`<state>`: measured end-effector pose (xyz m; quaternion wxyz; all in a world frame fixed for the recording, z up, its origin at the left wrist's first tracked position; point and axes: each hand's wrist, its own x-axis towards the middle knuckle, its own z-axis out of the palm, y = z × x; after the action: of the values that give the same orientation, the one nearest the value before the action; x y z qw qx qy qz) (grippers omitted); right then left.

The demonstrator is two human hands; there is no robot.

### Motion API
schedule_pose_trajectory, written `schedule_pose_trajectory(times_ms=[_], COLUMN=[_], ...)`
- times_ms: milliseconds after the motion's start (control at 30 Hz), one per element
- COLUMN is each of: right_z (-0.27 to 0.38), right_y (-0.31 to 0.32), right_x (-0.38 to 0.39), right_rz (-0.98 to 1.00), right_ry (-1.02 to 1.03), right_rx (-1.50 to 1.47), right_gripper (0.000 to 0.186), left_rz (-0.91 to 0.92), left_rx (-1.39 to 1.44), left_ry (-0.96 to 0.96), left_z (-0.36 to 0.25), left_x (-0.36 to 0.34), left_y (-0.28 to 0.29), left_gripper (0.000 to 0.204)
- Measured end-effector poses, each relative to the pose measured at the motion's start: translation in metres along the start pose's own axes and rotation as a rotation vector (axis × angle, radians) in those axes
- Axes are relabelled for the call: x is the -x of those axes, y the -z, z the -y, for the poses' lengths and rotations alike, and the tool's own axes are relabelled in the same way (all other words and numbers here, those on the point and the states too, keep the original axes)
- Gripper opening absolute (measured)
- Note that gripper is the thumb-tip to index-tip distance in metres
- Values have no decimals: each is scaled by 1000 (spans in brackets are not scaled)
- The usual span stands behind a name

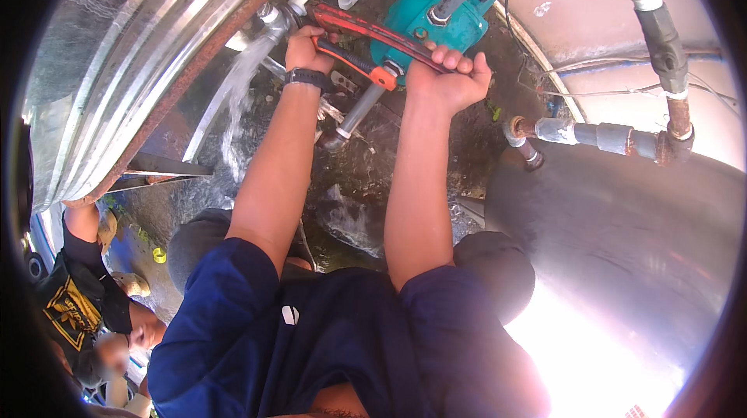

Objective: The person repairs a leaking pipe assembly by wrapping a fitting with yellow tape, attaching it to the pipe, and tightening the connection with a pipe wrench. The person repeats this process for a second fitting.

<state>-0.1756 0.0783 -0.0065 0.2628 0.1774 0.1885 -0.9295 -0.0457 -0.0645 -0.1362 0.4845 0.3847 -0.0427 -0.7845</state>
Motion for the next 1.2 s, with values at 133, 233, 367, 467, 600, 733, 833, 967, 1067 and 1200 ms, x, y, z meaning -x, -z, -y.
schedule_pose_trajectory(times_ms=[133, 233, 367, 467, 600, 733, 833, 967, 1067, 1200], right_z=[4, 6, 6, 4, 8, 15, 14, 15, 15, 18], right_y=[28, 34, 34, 33, 24, 3, -14, -26, -25, -21], right_x=[-13, -16, -12, -10, -5, -3, -3, 3, 10, 11], right_rz=[4, -8, 5, 49, 95, 184, 102, 199, 228, 267], right_ry=[-83, -93, 12, 33, 9, -11, -6, -24, 9, -20], right_rx=[-99, -88, -30, -77, -31, 90, 125, 186, 206, 173], right_gripper=[39, 42, 46, 48, 47, 44, 41, 38, 36, 33], left_rz=[34, 51, 55, 53, -10, -21, -54, 37, 142, 19], left_rx=[12, 50, 39, 65, 36, 61, 22, -165, -290, -171], left_ry=[16, 41, 39, 29, -25, -24, -53, -101, -173, -4], left_z=[-1, 0, 0, 0, 1, 1, 3, 5, 0, -7], left_x=[0, 0, -1, -3, -1, 5, 6, 3, 8, 43], left_y=[2, 0, -1, -1, -4, -9, -7, 1, 1, -17], left_gripper=[11, 13, 15, 14, 7, 6, 6, 3, 6, 19])
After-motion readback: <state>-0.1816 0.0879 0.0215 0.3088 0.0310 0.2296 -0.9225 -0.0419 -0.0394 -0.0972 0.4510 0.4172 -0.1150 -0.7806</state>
